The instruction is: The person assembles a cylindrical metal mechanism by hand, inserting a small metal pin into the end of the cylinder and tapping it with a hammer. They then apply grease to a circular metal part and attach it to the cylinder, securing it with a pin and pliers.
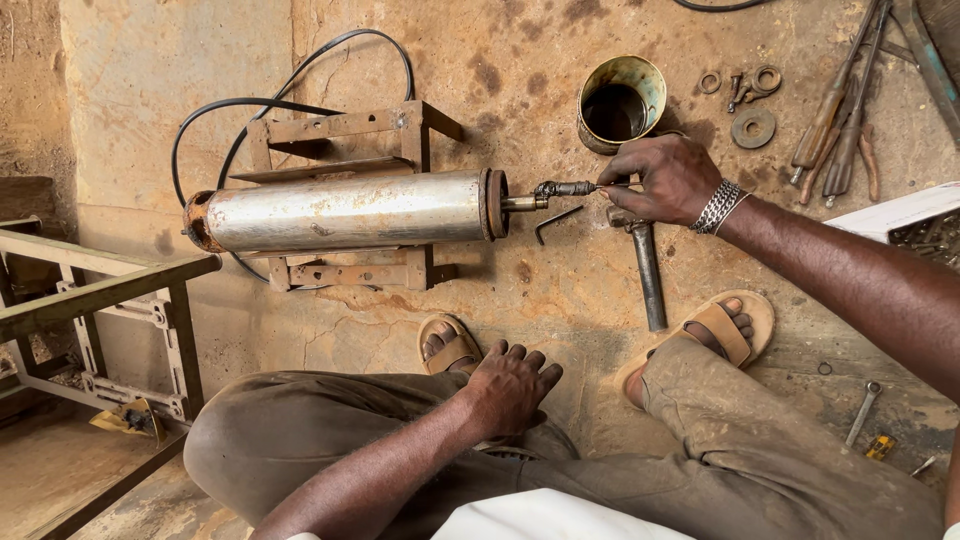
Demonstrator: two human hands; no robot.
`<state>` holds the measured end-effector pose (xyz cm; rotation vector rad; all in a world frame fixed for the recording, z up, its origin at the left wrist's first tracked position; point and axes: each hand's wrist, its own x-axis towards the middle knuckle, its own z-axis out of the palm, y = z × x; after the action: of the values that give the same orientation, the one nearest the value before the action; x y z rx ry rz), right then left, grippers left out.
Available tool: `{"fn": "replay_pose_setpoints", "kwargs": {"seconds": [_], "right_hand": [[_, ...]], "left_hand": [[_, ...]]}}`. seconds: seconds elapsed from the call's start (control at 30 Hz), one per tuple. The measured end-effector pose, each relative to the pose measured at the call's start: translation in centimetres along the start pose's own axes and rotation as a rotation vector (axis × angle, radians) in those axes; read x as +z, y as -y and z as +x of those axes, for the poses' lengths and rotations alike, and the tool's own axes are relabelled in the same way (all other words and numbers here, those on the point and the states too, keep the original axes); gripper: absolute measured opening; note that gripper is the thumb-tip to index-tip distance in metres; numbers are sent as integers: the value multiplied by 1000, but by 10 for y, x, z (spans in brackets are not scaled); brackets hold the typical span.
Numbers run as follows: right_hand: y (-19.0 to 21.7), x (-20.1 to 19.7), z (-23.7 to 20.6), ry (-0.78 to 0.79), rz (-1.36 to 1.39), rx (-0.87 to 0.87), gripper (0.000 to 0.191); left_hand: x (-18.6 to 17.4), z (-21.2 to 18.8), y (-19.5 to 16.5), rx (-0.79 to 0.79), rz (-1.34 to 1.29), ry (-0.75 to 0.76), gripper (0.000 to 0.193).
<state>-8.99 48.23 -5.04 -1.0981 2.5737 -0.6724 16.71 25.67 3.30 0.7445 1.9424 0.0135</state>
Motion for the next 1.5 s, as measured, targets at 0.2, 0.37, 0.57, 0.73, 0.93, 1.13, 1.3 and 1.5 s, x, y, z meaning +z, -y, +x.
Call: {"fn": "replay_pose_setpoints", "kwargs": {"seconds": [0.2, 0.37, 0.57, 0.73, 0.93, 1.13, 1.3, 1.5], "right_hand": [[-17, 19, -7, 53, 282, 38, 23], [-46, -12, -19, -28, 351, 107, 24], [-90, -77, -54, -404, 455, 186, 18], [-107, -102, -100, -572, 490, 275, 17], [-121, -99, -124, -648, 609, 237, 17], [-109, -101, -130, -633, 662, 361, 20], [-108, -105, -121, -772, 752, 217, 16], [-104, -109, -102, -779, 808, 158, 15]], "left_hand": [[5, 15, 6, -2, -93, -1, 67], [-14, 71, 12, 22, -258, -62, 77], [-120, 227, -10, 97, -532, -708, 75], [-223, 325, -20, -165, -482, -1013, 84], [-263, 357, -20, -304, -202, -623, 90], [-262, 361, -11, -334, -287, -697, 66], [-231, 351, -16, 26, -565, -809, 36], [-172, 300, -21, 559, -1764, -724, 25]]}}
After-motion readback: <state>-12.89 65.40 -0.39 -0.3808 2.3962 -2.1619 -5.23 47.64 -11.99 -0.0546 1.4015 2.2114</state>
